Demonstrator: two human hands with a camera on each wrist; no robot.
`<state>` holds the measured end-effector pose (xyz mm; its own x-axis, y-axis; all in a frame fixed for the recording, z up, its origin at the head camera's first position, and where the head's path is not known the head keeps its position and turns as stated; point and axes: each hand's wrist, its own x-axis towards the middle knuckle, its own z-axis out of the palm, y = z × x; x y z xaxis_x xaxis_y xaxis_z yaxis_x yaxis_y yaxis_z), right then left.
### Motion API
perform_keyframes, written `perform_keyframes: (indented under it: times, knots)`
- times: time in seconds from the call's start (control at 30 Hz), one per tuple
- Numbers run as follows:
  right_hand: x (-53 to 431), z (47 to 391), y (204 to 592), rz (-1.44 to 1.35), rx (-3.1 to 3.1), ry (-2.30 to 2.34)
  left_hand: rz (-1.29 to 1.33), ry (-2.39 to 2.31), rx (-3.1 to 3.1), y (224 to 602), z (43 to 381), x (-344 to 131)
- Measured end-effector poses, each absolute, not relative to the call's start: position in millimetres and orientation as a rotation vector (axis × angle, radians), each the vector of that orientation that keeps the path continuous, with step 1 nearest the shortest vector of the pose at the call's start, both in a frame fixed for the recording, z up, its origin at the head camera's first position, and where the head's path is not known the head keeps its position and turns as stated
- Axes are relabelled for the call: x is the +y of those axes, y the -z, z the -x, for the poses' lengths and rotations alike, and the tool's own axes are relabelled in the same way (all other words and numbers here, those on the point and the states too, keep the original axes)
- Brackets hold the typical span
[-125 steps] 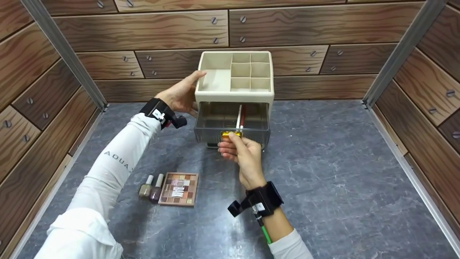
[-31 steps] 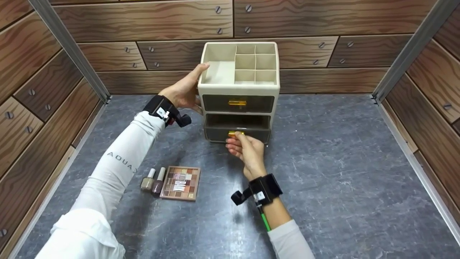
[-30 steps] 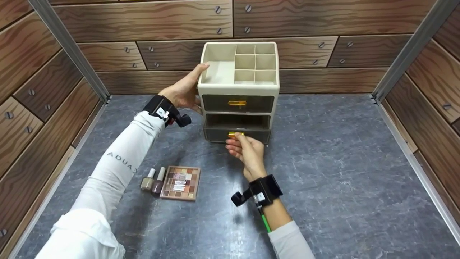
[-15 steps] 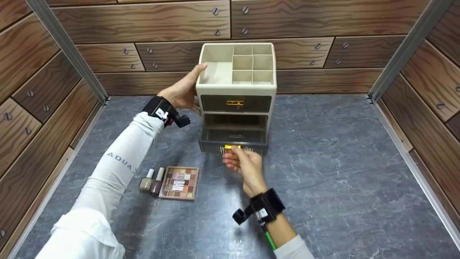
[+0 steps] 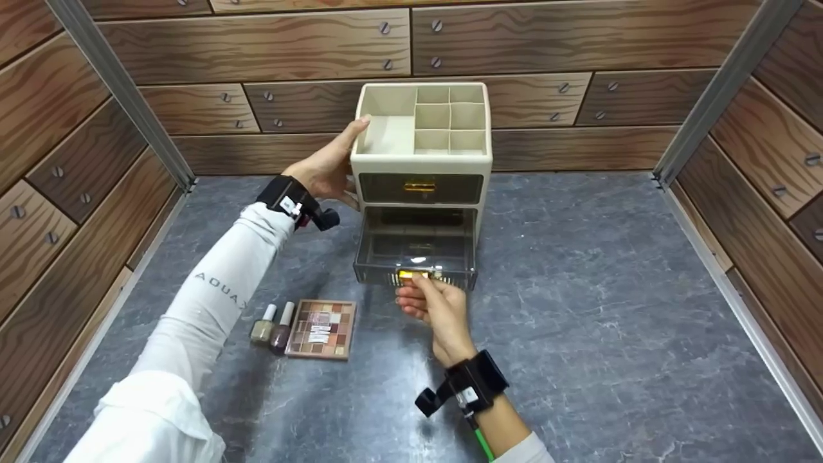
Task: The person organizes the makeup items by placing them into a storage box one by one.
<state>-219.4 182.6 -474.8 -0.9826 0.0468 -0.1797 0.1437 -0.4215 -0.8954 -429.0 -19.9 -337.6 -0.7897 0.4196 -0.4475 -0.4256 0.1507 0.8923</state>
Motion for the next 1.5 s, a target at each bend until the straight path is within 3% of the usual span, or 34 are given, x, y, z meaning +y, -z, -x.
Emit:
perform_keyframes:
  times: [0.33, 0.67, 1.17, 1.5]
  knots:
    - [190.6, 219.4, 478.3, -0.277, 1.664, 2.577, -0.148, -1.611, 1.923, 335.6, 417.3, -41.2]
    - [181.4, 224.6, 478.7, -0.208, 1.677, 2.565, -0.296, -1.431, 2.21, 364.0, 361.6, -115.2]
    - [188.4, 219.7, 481.2, -0.222, 1.692, 2.558, -0.077, -1.346, 2.282, 437.3, 281.8, -182.3]
    - [187.8, 222.2, 481.9, -0.203, 1.71, 2.557, -0.021, -1.086, 2.551, 466.7, 247.3, -194.3]
